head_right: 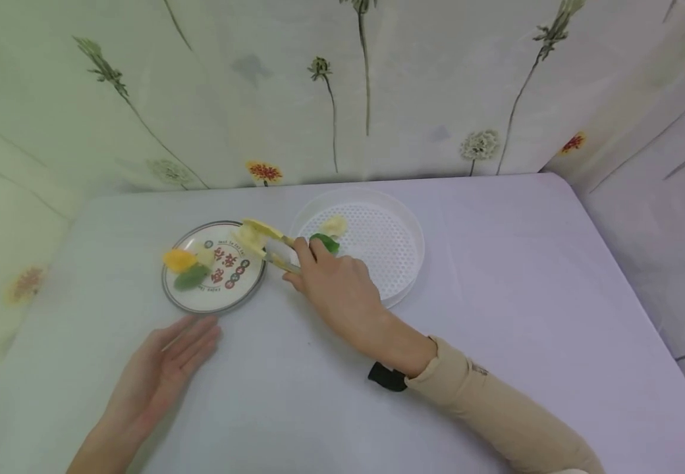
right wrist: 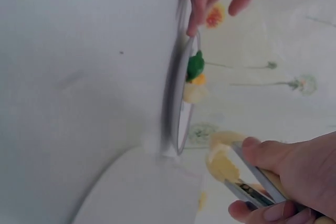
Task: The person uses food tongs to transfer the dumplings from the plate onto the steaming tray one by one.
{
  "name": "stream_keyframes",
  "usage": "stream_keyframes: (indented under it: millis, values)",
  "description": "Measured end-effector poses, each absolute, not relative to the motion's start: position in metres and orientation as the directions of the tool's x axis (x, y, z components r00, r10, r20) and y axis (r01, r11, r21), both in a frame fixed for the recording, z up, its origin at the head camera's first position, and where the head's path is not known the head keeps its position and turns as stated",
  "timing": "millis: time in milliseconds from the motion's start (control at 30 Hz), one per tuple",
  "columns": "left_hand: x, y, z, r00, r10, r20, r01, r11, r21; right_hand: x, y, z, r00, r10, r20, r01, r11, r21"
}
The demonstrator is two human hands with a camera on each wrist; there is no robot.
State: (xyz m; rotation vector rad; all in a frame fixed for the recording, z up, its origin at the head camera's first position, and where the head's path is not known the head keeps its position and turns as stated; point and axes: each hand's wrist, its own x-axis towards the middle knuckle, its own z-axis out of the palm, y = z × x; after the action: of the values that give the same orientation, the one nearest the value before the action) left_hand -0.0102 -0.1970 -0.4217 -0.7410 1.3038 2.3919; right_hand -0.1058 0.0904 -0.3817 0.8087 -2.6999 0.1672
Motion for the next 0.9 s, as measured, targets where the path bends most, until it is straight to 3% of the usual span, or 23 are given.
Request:
stream_keyframes:
  millis: [900]
  values:
    - [-0.010, -0.197, -0.422, -0.818, 0.033, -0.574, -0.498, -0.540, 0.679, -0.104, 0.159, -0.367, -0.825, -0.427, 0.371, -0.468, 0.883, -0.023]
